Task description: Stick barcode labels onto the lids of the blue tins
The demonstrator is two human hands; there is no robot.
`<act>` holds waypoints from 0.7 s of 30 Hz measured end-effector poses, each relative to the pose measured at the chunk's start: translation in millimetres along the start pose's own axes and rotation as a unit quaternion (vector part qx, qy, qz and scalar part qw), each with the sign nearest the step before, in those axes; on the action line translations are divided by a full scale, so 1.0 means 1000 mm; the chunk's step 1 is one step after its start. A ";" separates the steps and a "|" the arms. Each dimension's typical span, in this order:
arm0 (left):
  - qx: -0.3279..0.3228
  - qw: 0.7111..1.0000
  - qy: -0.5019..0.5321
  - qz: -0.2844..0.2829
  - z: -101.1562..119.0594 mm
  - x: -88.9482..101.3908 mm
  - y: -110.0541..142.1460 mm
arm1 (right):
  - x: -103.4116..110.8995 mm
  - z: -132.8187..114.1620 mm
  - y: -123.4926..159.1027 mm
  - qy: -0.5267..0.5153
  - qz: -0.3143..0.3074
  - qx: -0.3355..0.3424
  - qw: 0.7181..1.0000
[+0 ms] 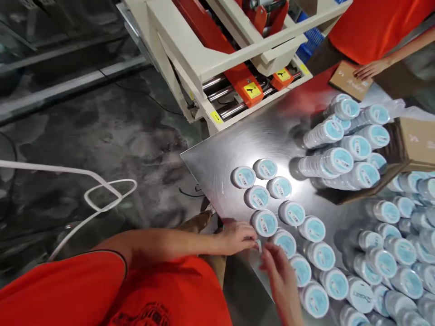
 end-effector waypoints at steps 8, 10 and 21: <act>0.216 0.934 0.284 0.029 0.007 -0.037 0.030 | -0.014 0.017 0.034 -0.049 0.012 -0.038 0.998; 0.212 0.940 0.263 0.042 0.010 -0.047 0.028 | -0.010 0.031 0.037 -0.049 0.012 -0.040 0.998; 0.240 0.961 0.134 0.038 0.029 -0.100 0.016 | 0.013 0.089 0.044 -0.032 0.064 0.001 0.997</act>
Point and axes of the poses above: each hand's wrist, its own y-axis away from the middle knuckle, its own x-axis out of the back of the hand, z = x × y, the point moved 3 cm from there along -y, towards the middle knuckle, and after that the axes turned 11 degrees about y, right-handed, at the moved point
